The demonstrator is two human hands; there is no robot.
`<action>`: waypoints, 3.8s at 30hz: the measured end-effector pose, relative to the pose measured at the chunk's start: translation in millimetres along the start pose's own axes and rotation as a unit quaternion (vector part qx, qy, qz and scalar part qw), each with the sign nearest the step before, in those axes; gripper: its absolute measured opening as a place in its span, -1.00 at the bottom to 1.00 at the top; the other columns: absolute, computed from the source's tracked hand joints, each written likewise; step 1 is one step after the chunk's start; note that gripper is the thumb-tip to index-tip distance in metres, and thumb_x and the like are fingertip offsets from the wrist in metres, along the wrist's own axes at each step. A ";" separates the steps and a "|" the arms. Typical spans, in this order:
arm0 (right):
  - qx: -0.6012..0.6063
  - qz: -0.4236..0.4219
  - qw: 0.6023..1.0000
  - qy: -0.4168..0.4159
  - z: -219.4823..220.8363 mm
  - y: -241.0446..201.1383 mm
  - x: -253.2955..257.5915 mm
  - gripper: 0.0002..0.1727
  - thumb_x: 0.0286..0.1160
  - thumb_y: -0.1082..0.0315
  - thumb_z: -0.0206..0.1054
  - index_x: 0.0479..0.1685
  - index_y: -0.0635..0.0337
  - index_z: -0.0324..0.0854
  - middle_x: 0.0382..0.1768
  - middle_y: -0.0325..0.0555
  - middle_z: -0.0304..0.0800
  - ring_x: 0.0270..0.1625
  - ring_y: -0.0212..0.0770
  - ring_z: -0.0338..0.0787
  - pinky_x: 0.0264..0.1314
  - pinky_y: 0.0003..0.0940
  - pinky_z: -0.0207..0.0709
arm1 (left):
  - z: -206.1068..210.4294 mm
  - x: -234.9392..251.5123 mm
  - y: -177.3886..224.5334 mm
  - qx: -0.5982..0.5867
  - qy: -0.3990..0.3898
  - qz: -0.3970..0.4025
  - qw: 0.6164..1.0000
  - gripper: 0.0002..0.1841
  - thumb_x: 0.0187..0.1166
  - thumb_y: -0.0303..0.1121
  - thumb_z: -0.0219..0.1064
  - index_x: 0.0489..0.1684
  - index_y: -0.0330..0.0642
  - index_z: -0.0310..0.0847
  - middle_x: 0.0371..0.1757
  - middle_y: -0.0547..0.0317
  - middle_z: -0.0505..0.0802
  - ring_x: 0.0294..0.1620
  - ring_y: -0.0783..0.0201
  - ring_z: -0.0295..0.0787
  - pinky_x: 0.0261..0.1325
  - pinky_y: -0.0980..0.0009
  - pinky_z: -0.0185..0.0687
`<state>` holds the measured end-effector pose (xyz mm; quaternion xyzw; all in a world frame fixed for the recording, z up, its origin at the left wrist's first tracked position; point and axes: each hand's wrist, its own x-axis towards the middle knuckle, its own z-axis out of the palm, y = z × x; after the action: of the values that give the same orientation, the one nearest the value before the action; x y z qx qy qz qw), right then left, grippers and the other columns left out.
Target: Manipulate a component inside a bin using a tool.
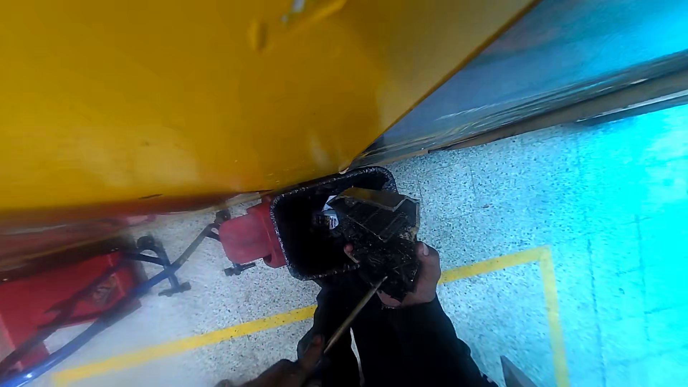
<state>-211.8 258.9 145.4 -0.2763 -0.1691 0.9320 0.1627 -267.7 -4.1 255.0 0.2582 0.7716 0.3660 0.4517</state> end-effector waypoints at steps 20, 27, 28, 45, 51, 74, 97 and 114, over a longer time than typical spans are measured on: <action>-0.070 0.061 0.995 0.023 -4.7 4.1 -1.7 -0.49 0.14 -0.02 0.66 0.12 -0.06 0.79 -0.09 -0.16 0.92 -0.08 -0.28 0.91 -0.01 -0.23 0.84 | -12.8 29.9 -34.3 0.154 0.095 0.002 0.984 -0.55 0.74 -0.12 0.19 0.54 0.02 0.64 -0.18 0.13 0.93 -0.40 0.31 0.82 -0.34 0.31 0.78; -0.100 0.039 0.994 0.007 -8.6 -3.0 -0.7 -0.54 0.21 0.04 0.62 0.12 -0.02 0.83 -0.11 -0.18 0.93 -0.11 -0.34 0.90 -0.04 -0.29 0.83 | -10.1 26.3 -56.5 -0.063 0.027 -0.017 0.998 -0.55 0.73 -0.21 0.27 0.58 -0.04 0.59 0.01 0.17 0.94 -0.35 0.47 0.83 -0.25 0.46 0.82; -0.104 0.039 0.994 0.015 -7.9 -4.0 0.3 -0.54 0.20 0.03 0.63 0.10 -0.03 0.84 -0.14 -0.19 0.93 -0.15 -0.35 0.90 -0.10 -0.31 0.84 | -7.9 24.0 -55.6 -0.062 0.021 -0.019 0.998 -0.55 0.73 -0.22 0.27 0.58 -0.04 0.60 0.01 0.16 0.94 -0.34 0.46 0.84 -0.23 0.44 0.83; -0.082 0.058 0.994 0.046 -2.1 -0.2 12.3 -0.44 0.10 -0.03 0.65 0.13 0.00 0.76 -0.13 -0.13 0.91 -0.12 -0.28 0.91 -0.08 -0.25 0.84 | -6.9 21.0 -40.6 0.106 0.040 0.014 0.994 -0.56 0.75 -0.16 0.23 0.56 -0.02 0.62 -0.15 0.02 0.93 -0.31 0.21 0.87 -0.21 0.23 0.83; -0.090 0.046 0.994 0.051 3.1 4.9 16.3 -0.49 0.10 -0.03 0.64 0.05 -0.01 0.79 -0.21 -0.17 0.91 -0.21 -0.33 0.90 -0.17 -0.32 0.84 | -3.2 32.7 -43.6 0.131 0.110 0.020 0.985 -0.56 0.74 -0.12 0.19 0.51 0.01 0.67 -0.21 0.10 0.93 -0.38 0.28 0.84 -0.28 0.29 0.81; -0.112 0.066 0.977 0.170 -23.2 -9.7 3.5 -0.36 0.01 -0.18 0.61 0.11 -0.06 0.69 -0.17 -0.12 0.88 -0.18 -0.23 0.90 -0.23 -0.17 0.83 | 53.8 37.9 -92.5 0.134 0.130 0.063 0.980 -0.55 0.75 -0.07 0.16 0.51 0.06 0.67 -0.25 0.12 0.89 -0.39 0.31 0.82 -0.34 0.33 0.79; -0.073 0.216 0.946 0.229 -24.7 -21.1 -17.5 -0.46 0.47 -0.19 0.17 0.18 0.00 0.65 -0.02 0.11 0.84 0.00 0.08 0.87 -0.01 0.18 0.76 | -7.5 57.7 -89.8 0.268 0.084 0.112 0.953 -0.58 0.78 -0.02 0.08 0.54 0.37 0.63 -0.20 0.15 0.90 -0.48 0.21 0.84 -0.53 0.18 0.73; -0.179 0.358 0.881 0.251 -3.1 -28.8 -8.0 -0.44 0.61 -0.26 0.02 0.16 -0.04 0.64 -0.08 0.06 0.84 -0.08 0.08 0.87 -0.08 0.14 0.76 | -88.4 104.6 -68.3 0.376 0.019 0.258 0.890 -0.58 0.76 -0.11 0.06 0.51 0.41 0.65 -0.32 0.19 0.78 -0.65 0.24 0.67 -0.75 0.27 0.48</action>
<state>-197.7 282.0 158.4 -0.5670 -0.1762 0.7801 -0.1972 -398.6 2.0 176.0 0.5918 0.7660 0.1569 0.1957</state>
